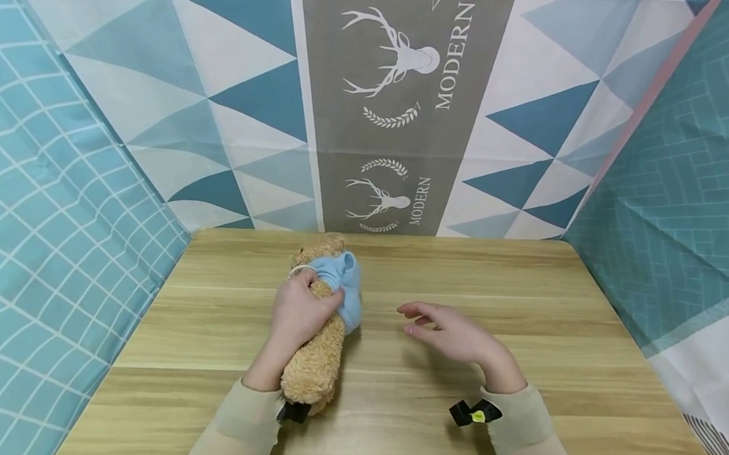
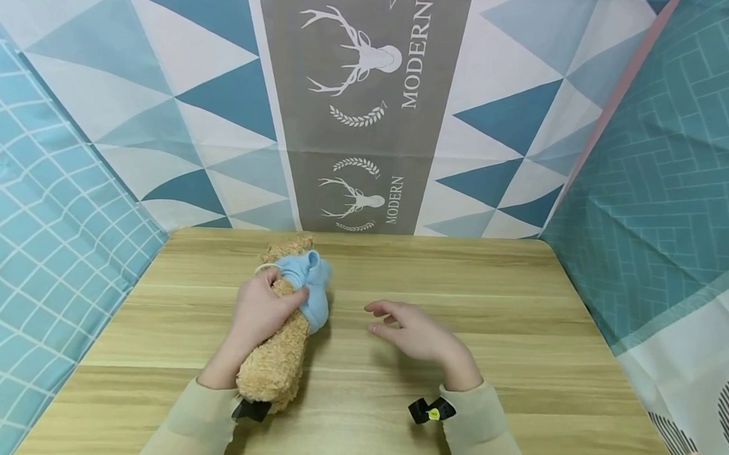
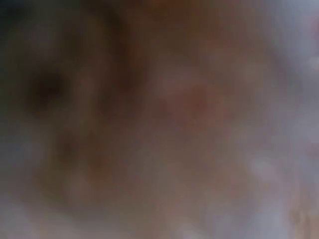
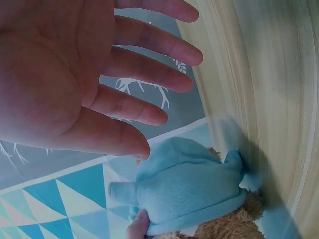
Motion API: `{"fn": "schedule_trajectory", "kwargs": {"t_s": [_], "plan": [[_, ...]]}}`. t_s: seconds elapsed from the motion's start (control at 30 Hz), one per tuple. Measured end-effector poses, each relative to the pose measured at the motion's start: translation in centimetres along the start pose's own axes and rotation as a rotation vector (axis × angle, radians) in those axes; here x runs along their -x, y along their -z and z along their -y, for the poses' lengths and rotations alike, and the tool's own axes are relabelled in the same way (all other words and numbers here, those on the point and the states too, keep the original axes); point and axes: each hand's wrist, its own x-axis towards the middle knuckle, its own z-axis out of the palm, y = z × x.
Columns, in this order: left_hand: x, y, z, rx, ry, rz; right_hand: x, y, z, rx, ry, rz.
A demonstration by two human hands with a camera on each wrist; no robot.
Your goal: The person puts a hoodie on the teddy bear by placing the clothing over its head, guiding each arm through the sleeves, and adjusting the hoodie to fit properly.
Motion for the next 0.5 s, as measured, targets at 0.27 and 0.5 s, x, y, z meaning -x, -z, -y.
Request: {"fn": "schedule_trajectory", "kwargs": {"t_s": [0.27, 0.5], "plan": [[0.7, -1.9, -0.2, 0.013, -0.122, 0.157, 0.1, 0.1, 0.0, -0.013, -0.001, 0.003], [0.8, -2.6, -0.3, 0.191, -0.220, 0.236, 0.3, 0.7, -0.5, -0.049, 0.030, -0.087]]}}
